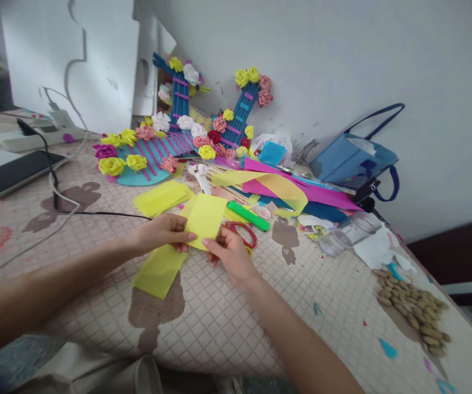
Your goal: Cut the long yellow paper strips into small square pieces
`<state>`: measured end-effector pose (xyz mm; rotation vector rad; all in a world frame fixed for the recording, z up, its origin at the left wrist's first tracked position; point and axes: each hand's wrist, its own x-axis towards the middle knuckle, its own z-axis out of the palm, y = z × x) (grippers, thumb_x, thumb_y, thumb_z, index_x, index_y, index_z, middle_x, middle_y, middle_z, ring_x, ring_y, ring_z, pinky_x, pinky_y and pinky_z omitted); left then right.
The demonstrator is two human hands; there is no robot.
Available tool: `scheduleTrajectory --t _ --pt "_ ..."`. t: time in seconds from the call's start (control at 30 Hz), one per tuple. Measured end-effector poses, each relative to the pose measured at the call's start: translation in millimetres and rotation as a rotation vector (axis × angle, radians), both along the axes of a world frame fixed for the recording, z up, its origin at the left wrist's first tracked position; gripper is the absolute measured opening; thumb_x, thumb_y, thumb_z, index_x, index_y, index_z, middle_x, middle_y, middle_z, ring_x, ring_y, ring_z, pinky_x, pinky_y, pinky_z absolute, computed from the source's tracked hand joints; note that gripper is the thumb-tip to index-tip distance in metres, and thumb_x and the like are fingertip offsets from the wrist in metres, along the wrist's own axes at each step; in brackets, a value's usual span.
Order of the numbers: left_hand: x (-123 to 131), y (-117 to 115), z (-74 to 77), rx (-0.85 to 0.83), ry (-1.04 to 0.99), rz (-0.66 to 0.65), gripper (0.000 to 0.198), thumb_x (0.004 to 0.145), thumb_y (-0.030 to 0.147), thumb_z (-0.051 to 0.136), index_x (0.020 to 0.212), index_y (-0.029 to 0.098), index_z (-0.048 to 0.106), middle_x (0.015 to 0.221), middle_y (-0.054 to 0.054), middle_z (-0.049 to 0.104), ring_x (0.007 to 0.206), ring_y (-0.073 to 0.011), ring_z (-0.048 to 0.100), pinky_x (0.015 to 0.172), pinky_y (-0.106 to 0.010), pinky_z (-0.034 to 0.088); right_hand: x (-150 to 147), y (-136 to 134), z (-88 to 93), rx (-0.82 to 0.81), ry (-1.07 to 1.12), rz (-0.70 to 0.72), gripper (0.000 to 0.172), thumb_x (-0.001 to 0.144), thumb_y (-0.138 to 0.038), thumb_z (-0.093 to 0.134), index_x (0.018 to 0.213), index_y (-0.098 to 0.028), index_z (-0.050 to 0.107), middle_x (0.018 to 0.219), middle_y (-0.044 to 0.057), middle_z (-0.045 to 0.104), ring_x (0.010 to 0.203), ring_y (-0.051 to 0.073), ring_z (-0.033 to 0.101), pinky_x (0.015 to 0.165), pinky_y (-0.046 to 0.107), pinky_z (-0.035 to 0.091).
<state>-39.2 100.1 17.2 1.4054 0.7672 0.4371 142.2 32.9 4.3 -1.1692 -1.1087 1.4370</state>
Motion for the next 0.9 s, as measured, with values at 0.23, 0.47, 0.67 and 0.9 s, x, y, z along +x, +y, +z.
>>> scheduleTrajectory --t 0.23,0.47,0.67,0.9 --pt "-1.9 1.5 1.4 -0.03 0.039 0.003 0.03 0.068 0.036 0.071 0.076 0.01 0.06 0.059 -0.002 0.065 0.052 -0.0081 0.059 0.05 -0.017 0.046 -1.4 -0.5 -1.9 0.023 0.013 -0.02 0.023 0.068 -0.032 0.07 0.079 -0.018 0.057 0.057 -0.006 0.053 0.043 0.005 0.046 0.038 0.018 0.036" --pt "-3.6 2.5 -2.8 0.054 0.047 -0.048 0.03 0.068 0.037 0.07 0.076 0.01 0.061 0.061 -0.003 0.066 0.052 -0.0097 0.061 0.051 -0.018 0.048 -1.1 -1.1 2.3 -0.036 0.115 0.039 0.029 0.066 -0.032 0.072 0.09 -0.021 0.061 0.076 0.0 0.064 0.056 0.01 0.055 0.044 0.02 0.042" --pt "-4.7 -2.8 -3.7 0.083 0.067 -0.199 0.024 0.069 0.036 0.068 0.07 0.013 0.06 0.058 0.0 0.065 0.049 -0.0097 0.06 0.048 -0.018 0.047 -3.5 -0.7 4.0 -0.093 0.293 -0.006 0.037 0.065 -0.033 0.073 0.098 -0.021 0.063 0.097 0.005 0.068 0.083 0.02 0.063 0.068 0.031 0.049" --pt "-6.2 -3.9 -1.8 0.054 0.141 -0.271 0.027 0.068 0.038 0.067 0.062 0.016 0.054 0.051 0.003 0.061 0.045 -0.0103 0.058 0.048 -0.019 0.047 -1.2 1.5 2.5 -0.078 0.264 -0.126 0.029 0.064 -0.032 0.074 0.088 -0.02 0.065 0.088 0.004 0.07 0.079 0.02 0.064 0.066 0.031 0.05"
